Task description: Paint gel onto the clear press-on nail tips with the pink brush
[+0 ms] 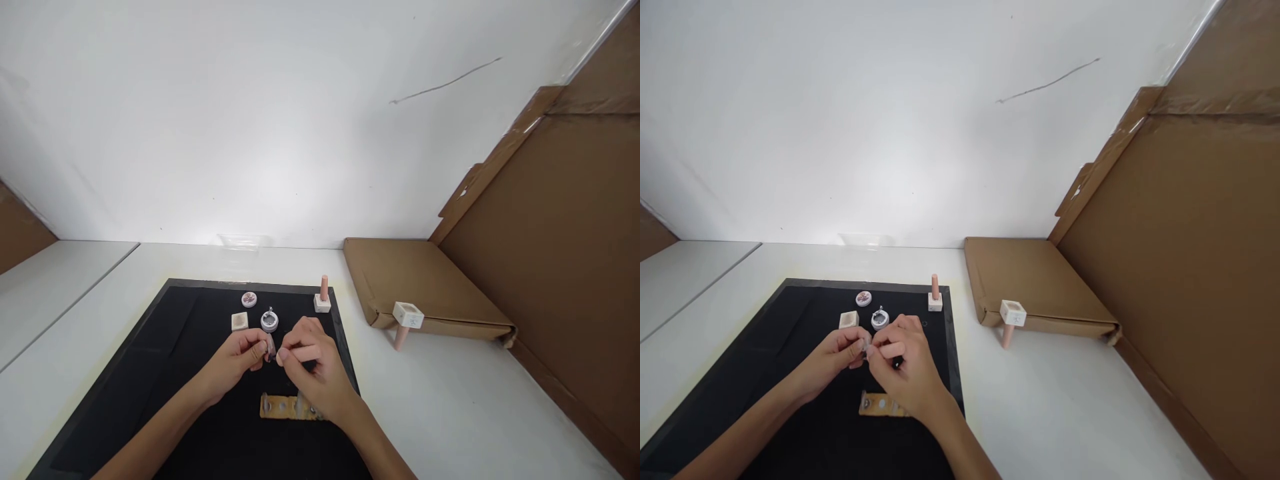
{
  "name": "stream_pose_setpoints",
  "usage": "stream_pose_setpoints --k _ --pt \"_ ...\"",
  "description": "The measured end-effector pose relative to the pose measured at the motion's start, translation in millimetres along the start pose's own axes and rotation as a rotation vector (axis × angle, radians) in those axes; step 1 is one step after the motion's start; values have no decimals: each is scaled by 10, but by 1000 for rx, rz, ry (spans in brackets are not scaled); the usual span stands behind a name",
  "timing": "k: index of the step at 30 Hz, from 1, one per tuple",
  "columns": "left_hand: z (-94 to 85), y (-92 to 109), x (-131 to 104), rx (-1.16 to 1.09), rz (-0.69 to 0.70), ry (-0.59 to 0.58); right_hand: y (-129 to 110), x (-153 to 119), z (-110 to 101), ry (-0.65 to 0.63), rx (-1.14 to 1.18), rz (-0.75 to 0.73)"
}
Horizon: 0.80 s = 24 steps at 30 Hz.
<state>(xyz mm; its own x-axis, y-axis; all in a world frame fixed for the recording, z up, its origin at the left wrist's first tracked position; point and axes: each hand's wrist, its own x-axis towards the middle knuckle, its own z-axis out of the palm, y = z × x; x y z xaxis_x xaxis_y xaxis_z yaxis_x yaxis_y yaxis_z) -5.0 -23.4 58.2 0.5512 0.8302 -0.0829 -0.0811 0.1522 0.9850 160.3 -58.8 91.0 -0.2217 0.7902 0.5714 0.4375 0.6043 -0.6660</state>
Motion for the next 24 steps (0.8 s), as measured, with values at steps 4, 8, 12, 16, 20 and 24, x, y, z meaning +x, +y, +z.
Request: stream_pose_setpoints --k 4,8,12,16,20,24 --pt "-4 -4 3 -4 1 3 -5 -11 -11 74 -12 50" --pt "-1 -14 2 -13 -2 5 -19 -6 -4 58 -13 70" --pt "13 -16 -5 -14 -11 -1 -23 8 -12 -25 13 63" --pt "15 -8 -2 -15 -8 -8 -32 11 -36 16 7 76" --pt "9 -9 2 -10 -2 -1 -37 7 -35 5 2 91" --pt "12 -20 -2 6 -9 -7 -29 14 -40 -18 12 57"
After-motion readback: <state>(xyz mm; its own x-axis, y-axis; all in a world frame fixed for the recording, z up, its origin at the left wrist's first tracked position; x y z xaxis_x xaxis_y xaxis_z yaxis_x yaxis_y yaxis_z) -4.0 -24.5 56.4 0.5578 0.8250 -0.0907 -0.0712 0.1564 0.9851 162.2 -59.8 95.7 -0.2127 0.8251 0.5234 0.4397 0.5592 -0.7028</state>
